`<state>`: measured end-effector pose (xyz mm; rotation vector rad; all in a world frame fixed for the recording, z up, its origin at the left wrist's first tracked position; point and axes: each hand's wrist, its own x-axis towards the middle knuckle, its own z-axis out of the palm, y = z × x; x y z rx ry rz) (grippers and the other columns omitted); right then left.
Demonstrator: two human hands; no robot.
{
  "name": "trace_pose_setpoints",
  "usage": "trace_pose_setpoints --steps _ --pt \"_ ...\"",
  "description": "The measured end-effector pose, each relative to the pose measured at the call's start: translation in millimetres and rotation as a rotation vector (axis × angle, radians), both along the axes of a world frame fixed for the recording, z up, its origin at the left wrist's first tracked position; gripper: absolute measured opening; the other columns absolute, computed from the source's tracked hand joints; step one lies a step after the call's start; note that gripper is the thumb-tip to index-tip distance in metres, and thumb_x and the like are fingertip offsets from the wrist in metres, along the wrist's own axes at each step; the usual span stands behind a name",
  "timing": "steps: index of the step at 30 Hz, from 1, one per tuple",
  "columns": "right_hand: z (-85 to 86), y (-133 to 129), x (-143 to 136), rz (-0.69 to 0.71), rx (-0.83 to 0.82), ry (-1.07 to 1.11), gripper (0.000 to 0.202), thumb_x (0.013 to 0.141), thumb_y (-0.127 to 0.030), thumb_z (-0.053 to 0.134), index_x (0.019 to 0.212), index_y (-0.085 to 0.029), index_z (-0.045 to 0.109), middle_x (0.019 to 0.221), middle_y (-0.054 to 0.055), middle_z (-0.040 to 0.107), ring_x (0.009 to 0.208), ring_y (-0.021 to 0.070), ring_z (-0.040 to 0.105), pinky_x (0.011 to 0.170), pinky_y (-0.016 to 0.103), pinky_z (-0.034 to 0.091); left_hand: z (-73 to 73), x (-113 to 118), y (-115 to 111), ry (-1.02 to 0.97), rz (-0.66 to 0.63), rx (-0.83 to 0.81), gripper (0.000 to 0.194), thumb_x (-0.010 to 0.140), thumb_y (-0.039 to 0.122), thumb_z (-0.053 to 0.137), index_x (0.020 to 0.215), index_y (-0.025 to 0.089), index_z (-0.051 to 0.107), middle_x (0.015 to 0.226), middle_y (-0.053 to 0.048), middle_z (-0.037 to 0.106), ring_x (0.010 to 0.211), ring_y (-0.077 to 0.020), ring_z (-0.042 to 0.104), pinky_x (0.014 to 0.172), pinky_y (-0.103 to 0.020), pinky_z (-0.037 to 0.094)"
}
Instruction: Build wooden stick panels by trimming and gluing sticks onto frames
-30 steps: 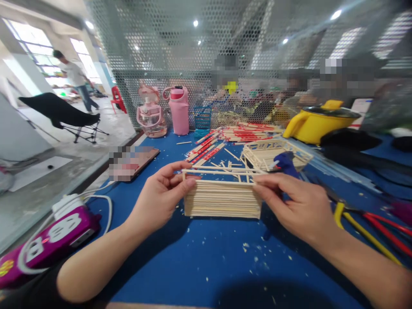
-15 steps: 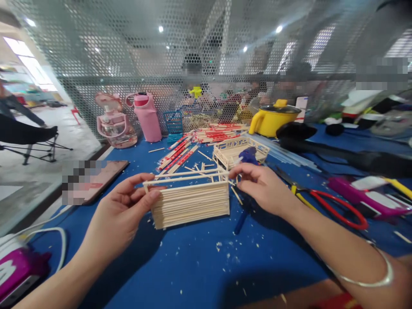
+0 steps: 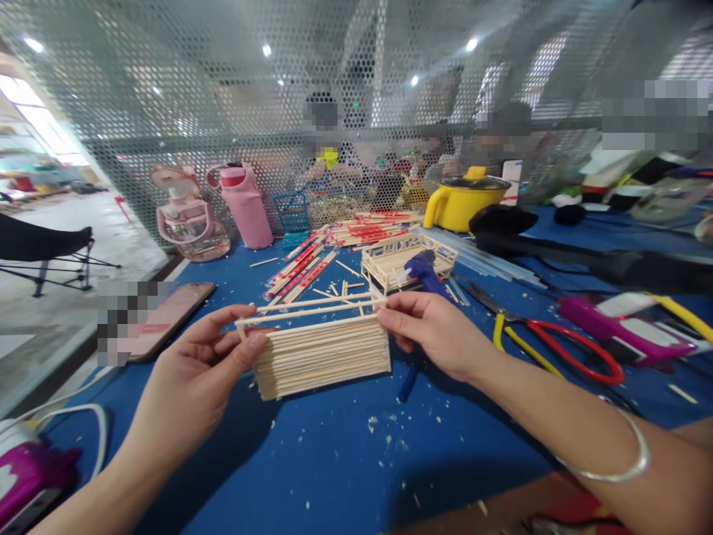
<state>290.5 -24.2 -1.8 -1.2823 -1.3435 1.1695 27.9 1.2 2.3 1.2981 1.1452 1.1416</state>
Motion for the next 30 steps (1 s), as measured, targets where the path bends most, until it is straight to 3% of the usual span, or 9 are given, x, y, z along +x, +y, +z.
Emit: trace_pose_setpoints --steps 7,15,19,25,30 --pt "2.9 -1.8 -0.2 0.023 0.1 -0.125 0.024 0.08 -0.04 0.06 0.072 -0.018 0.056 0.056 -0.006 0.045 0.049 0.0069 0.038 0.048 0.023 0.029 2.2 0.9 -0.3 0.033 -0.009 0.057 0.033 0.067 0.027 0.077 0.097 0.022 0.062 0.061 0.006 0.069 0.064 -0.01 0.065 0.06 -0.014 0.049" --pt "3.5 -1.9 -6.2 -0.003 0.23 -0.206 0.021 0.082 -0.035 0.056 0.069 -0.018 0.055 0.064 -0.004 0.048 0.06 0.009 0.042 0.059 0.024 0.036 2.5 1.4 -1.6 0.013 -0.022 0.059 0.035 0.067 0.024 0.077 0.097 0.02 0.061 0.063 0.004 0.07 0.064 -0.01 0.065 0.061 -0.014 0.05" --pt "1.4 0.1 -5.5 -0.021 0.262 -0.236 0.023 0.081 -0.036 0.057 0.068 -0.018 0.057 0.063 -0.003 0.048 0.06 0.0093 0.041 0.057 0.024 0.035 -1.8 0.3 0.4 0.041 0.021 0.106 0.037 0.067 0.027 0.076 0.099 0.018 0.06 0.064 0.003 0.07 0.062 -0.0096 0.065 0.059 -0.014 0.05" --pt "2.3 2.5 3.8 0.079 0.203 -0.116 0.023 0.082 -0.037 0.056 0.071 -0.018 0.061 0.065 -0.002 0.053 0.061 0.0098 0.045 0.059 0.024 0.037 -8.0 -2.0 4.2 0.05 0.01 0.109 0.035 0.071 0.029 0.074 0.102 0.021 0.059 0.062 0.005 0.069 0.059 -0.0059 0.063 0.059 -0.01 0.048" --pt "2.4 4.0 8.6 0.064 0.127 0.016 0.016 0.077 -0.029 0.056 0.077 -0.018 0.067 0.065 -0.001 0.059 0.061 0.0105 0.05 0.059 0.025 0.038 -7.7 -1.8 3.5 0.037 0.001 0.107 0.035 0.07 0.029 0.075 0.101 0.022 0.059 0.064 0.005 0.07 0.059 -0.0049 0.063 0.059 -0.008 0.048"
